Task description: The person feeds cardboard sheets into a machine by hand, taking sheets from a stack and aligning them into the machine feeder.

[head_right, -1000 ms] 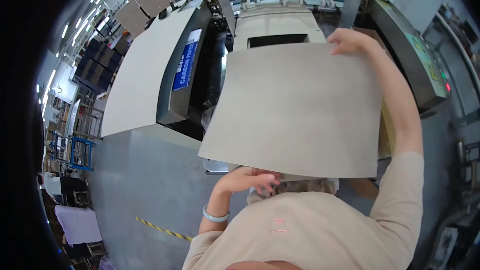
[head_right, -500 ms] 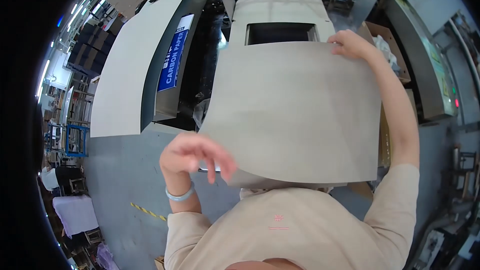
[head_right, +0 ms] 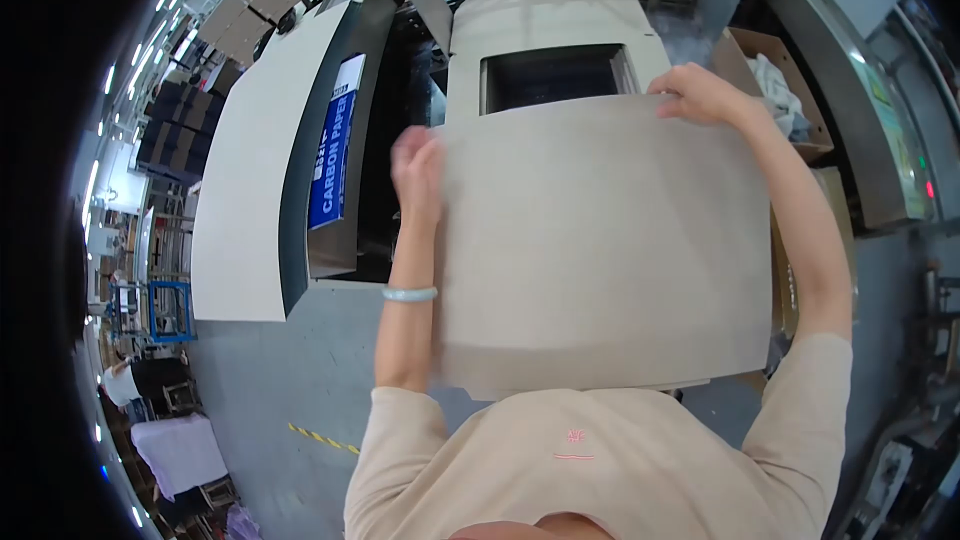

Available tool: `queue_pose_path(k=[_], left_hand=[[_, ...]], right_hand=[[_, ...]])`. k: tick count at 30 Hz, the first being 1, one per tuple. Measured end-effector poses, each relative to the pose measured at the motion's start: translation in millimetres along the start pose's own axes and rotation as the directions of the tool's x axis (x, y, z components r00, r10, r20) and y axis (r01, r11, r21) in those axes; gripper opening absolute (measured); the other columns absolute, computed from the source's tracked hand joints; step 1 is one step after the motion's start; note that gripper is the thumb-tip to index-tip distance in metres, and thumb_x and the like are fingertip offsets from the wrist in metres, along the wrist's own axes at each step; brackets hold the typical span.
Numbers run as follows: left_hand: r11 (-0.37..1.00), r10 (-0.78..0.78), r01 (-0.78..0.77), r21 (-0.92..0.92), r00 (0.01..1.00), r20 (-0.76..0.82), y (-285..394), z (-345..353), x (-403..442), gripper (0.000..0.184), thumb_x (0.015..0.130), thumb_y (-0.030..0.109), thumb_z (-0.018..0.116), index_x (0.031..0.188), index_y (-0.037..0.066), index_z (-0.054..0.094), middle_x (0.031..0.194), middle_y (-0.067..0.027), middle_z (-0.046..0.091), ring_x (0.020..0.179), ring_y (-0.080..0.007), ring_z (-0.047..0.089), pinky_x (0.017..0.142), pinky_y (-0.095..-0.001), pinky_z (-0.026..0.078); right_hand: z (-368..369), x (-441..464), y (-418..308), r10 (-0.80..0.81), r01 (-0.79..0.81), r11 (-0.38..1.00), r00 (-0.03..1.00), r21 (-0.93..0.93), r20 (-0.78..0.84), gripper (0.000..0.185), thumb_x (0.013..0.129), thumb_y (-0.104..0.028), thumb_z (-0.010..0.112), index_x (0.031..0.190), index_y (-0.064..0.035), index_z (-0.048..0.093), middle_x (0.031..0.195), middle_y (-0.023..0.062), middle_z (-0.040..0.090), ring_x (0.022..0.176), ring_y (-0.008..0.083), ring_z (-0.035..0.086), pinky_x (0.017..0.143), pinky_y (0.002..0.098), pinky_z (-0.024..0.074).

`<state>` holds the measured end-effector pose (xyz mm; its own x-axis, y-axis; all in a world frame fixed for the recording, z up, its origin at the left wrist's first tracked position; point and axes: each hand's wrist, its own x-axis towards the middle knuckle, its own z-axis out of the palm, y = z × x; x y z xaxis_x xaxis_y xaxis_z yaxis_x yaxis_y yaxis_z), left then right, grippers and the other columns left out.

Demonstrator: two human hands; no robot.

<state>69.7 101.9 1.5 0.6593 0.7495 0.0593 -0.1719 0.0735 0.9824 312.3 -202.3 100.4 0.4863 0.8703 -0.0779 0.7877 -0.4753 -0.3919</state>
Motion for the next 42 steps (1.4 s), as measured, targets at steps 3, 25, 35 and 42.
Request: queue_pose_path(k=[3, 25, 35, 42], left_hand=[[0.698, 0.435, -0.266, 0.665, 0.895, -0.099, 12, -25, -8, 0.041, 0.083, 0.015, 0.061, 0.120, 0.001, 0.051, 0.134, -0.0185, 0.044, 0.122, -0.0291, 0.046, 0.099, -0.0369, 0.040], [0.939, -0.342, 0.327, 0.103, 0.876, 0.339, 56, -15, -36, 0.020, 0.088, 0.015, 0.060, 0.103, 0.003, 0.062, 0.087, -0.0089, 0.064, 0.073, -0.0174, 0.060, 0.068, -0.0273, 0.050], [0.906, -0.188, 0.242, 0.347, 0.965, -0.183, -4, -75, -9, 0.042, 0.087, 0.031, 0.061, 0.113, -0.001, 0.057, 0.102, -0.0114, 0.060, 0.089, -0.0159, 0.056, 0.080, -0.0245, 0.044], [0.746, -0.370, 0.219, 0.628, 0.922, 0.117, 46, -76, -77, 0.027, 0.087, 0.028, 0.062, 0.085, 0.001, 0.065, 0.066, -0.0009, 0.054, 0.064, -0.0099, 0.048, 0.062, -0.0203, 0.040]], right_hand=[[2, 0, -1, 0.028, -0.027, 0.999, 0.999, -0.040, 0.033, 0.019, 0.074, -0.001, 0.065, 0.093, 0.0018, 0.064, 0.074, 0.0086, 0.062, 0.061, 0.0217, 0.049, 0.063, 0.0310, 0.0433], [-12, -23, -19, -0.012, 0.010, 0.998, 0.999, -0.060, -0.041, 0.013, 0.075, -0.004, 0.066, 0.085, 0.0019, 0.060, 0.072, 0.0090, 0.061, 0.062, 0.0236, 0.050, 0.063, 0.0325, 0.0425], [-4, -14, -12, 0.023, -0.021, 0.995, 1.000, -0.098, 0.014, 0.014, 0.074, -0.004, 0.065, 0.087, 0.0005, 0.061, 0.078, 0.0105, 0.063, 0.066, 0.0278, 0.053, 0.066, 0.0364, 0.0440], [-24, -27, -14, 0.016, -0.018, 0.997, 1.000, -0.072, -0.026, 0.012, 0.075, -0.005, 0.065, 0.082, 0.0018, 0.059, 0.070, 0.0095, 0.059, 0.061, 0.0240, 0.049, 0.062, 0.0337, 0.0421]])
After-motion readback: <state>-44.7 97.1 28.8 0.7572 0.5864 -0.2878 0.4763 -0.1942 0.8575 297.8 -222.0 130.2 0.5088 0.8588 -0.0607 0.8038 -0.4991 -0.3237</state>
